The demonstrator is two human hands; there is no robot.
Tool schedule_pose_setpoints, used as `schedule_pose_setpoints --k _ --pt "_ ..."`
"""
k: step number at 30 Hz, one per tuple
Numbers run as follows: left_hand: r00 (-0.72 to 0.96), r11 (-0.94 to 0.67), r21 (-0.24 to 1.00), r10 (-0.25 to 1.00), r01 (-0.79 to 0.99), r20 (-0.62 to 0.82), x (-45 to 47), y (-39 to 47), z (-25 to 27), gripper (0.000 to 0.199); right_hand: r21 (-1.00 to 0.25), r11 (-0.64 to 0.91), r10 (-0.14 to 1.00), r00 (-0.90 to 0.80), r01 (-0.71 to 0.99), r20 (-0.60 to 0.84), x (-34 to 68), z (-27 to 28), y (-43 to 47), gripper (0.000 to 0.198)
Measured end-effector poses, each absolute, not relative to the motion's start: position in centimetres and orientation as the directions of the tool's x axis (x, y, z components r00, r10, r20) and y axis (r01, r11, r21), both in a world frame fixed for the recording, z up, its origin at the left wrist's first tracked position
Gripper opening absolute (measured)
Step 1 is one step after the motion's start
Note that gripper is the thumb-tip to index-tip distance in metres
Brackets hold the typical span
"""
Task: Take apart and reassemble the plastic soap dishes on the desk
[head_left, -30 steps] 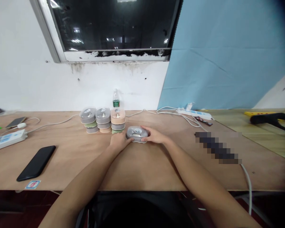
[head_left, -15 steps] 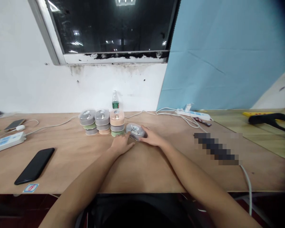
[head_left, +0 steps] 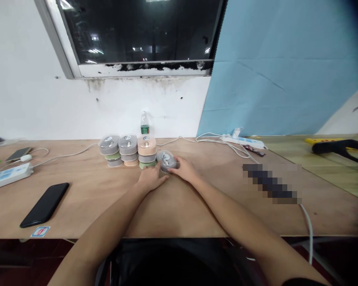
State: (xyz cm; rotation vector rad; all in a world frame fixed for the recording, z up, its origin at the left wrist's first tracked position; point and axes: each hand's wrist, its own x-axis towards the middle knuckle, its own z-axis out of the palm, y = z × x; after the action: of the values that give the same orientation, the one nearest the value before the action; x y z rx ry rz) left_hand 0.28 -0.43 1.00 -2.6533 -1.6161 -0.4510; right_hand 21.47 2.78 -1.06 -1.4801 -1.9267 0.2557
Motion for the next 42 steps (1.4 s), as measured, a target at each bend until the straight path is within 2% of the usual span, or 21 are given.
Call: schedule_pose_setpoints --k 2,5,8,14,23,30,42 --pt "0.359 -0.421 0.207 0.891 0.883 0.277 0.2 -0.5 1.3 0.069 -0.590 0.393 0.903 -0.176 0.705 0.392 21.9 -1.5 3.1 0.058" --pt "0.311 -0.395 0.287 0.903 0.873 0.298 0.0 -0.5 1.8 0.056 -0.635 0.402 0.913 -0.239 0.660 0.329 23.0 -2.0 3.4 0.047" --pt "0.324 -0.404 0.336 0.907 0.851 0.268 -0.2 -0.4 1.9 0.052 -0.607 0.407 0.912 -0.263 0.683 0.315 23.4 -2.0 3.3 0.039" --pt "0.316 -0.403 0.414 0.911 0.816 0.264 -0.5 0.0 1.3 0.054 -0.562 0.439 0.896 -0.293 0.700 0.335 23.1 -1.5 2.8 0.036" --pt "0.331 -0.392 0.369 0.918 0.843 0.220 -0.7 0.4 1.1 0.065 -0.531 0.476 0.877 -0.329 0.701 0.351 23.3 -1.8 2.9 0.035" --pt "0.366 -0.420 0.326 0.905 0.847 0.216 -0.8 0.3 1.2 0.067 -0.516 0.466 0.882 -0.329 0.719 0.339 23.2 -1.7 2.9 0.034" --pt "0.376 -0.431 0.346 0.901 0.833 0.215 -0.9 0.2 1.5 0.056 -0.500 0.472 0.878 -0.337 0.726 0.340 23.3 -1.8 3.0 0.034"
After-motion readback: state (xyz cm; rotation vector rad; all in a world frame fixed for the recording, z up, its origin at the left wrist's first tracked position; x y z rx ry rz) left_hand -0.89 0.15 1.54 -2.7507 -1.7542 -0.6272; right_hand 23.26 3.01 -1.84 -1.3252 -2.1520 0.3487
